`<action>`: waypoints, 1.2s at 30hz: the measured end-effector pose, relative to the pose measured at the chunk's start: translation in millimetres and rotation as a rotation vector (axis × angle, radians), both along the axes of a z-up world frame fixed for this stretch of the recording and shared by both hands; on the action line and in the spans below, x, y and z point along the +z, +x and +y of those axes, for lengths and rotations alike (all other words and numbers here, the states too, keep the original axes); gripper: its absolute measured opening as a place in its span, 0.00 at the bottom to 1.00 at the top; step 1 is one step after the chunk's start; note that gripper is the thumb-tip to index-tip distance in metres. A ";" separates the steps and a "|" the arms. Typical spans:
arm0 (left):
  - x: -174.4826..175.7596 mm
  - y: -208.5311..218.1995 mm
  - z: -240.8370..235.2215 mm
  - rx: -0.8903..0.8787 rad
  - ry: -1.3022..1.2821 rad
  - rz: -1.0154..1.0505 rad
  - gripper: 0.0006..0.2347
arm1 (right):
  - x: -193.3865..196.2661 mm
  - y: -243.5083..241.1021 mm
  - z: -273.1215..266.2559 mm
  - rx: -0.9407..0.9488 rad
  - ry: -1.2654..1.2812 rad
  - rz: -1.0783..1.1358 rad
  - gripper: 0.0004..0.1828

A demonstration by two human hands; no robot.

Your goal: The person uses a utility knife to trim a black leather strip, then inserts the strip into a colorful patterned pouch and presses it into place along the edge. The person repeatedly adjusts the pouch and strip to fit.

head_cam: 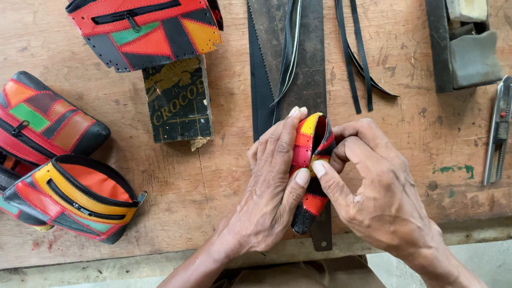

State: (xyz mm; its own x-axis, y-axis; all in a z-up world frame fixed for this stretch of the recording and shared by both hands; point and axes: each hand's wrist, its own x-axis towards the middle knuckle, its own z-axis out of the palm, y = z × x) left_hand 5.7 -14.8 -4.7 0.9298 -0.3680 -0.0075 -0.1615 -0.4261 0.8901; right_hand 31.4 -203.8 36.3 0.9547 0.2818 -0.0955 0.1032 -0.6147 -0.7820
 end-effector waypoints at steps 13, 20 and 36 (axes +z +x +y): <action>11.5 -1.2 1.4 0.083 -0.057 0.111 0.31 | 11.8 6.9 -3.2 0.025 -0.028 0.086 0.11; 5.3 -5.1 -3.0 0.060 -0.042 -0.012 0.27 | 9.9 6.1 -3.4 0.041 0.010 0.010 0.09; 4.5 -1.8 -4.4 0.033 -0.020 0.036 0.27 | 10.4 13.1 -4.5 0.070 -0.001 0.059 0.09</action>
State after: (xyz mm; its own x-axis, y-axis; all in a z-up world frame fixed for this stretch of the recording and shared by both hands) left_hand 3.9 -19.2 -0.2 0.9407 -0.3376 -0.0340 -0.1156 -0.4131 0.9033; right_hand 44.6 -208.2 46.7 0.9255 0.3474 -0.1511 0.0999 -0.6087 -0.7871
